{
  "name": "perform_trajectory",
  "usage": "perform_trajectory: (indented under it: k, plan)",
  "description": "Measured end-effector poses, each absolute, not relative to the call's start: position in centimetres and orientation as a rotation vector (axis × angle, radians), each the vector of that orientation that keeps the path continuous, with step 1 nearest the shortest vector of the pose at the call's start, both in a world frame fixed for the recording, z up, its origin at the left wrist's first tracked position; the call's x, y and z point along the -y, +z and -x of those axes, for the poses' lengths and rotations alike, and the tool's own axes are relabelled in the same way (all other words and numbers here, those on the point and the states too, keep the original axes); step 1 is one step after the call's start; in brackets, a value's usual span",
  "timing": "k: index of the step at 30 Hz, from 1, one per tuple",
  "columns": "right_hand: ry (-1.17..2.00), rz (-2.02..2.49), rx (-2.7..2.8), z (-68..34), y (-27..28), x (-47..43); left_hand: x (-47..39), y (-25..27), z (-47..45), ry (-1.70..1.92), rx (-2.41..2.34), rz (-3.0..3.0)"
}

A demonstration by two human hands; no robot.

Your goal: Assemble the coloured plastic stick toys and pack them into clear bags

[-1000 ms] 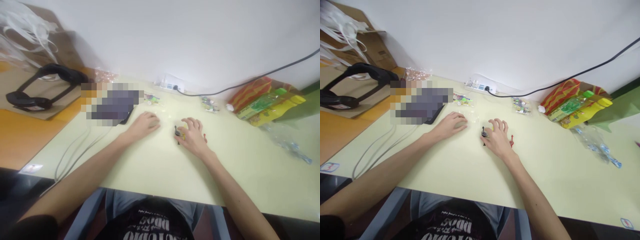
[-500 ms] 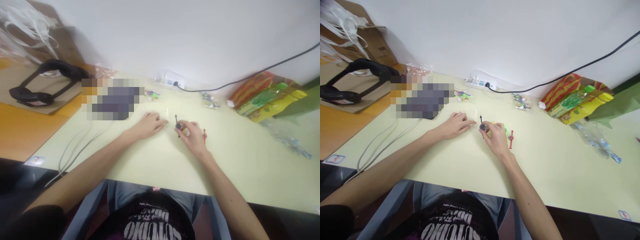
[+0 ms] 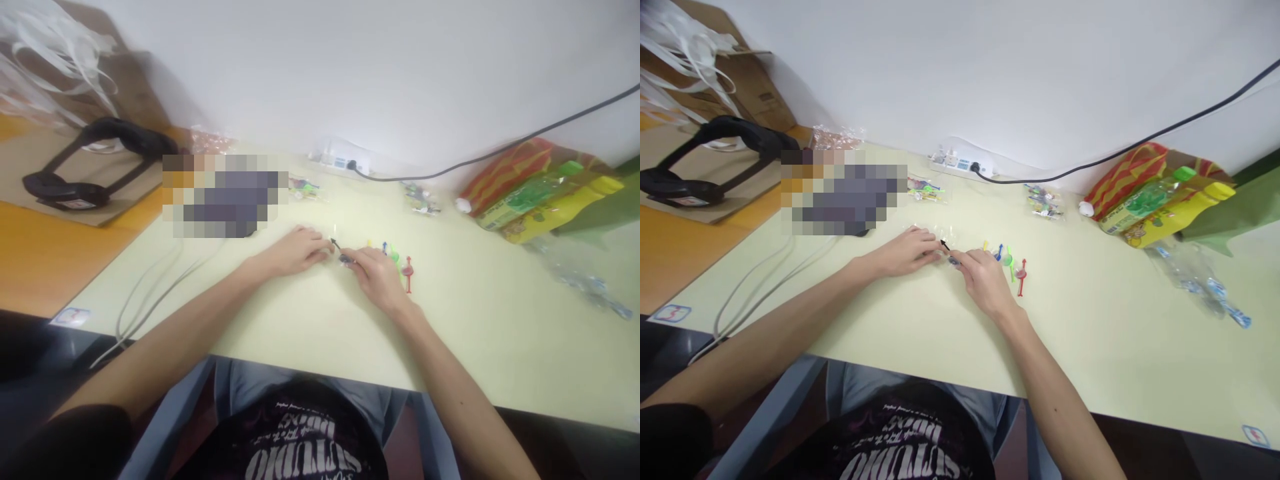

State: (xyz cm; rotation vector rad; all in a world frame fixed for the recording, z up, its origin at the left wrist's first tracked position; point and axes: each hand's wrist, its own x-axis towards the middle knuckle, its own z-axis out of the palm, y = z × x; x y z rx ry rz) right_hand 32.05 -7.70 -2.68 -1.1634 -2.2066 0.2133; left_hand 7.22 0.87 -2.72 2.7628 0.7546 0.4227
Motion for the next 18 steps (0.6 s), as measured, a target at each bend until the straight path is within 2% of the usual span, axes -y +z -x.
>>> perform_trajectory:
  k: [7,18]
  plan:
    - [0.252,1.248,2.205,-31.99,-2.38,7.97,-0.79,-2.47,-7.27,0.36,-0.795,-2.771]
    - [0.228,1.286,2.262,-32.58,-2.53,7.56,-0.69,-1.84,-7.26,0.474,-0.854,-2.647]
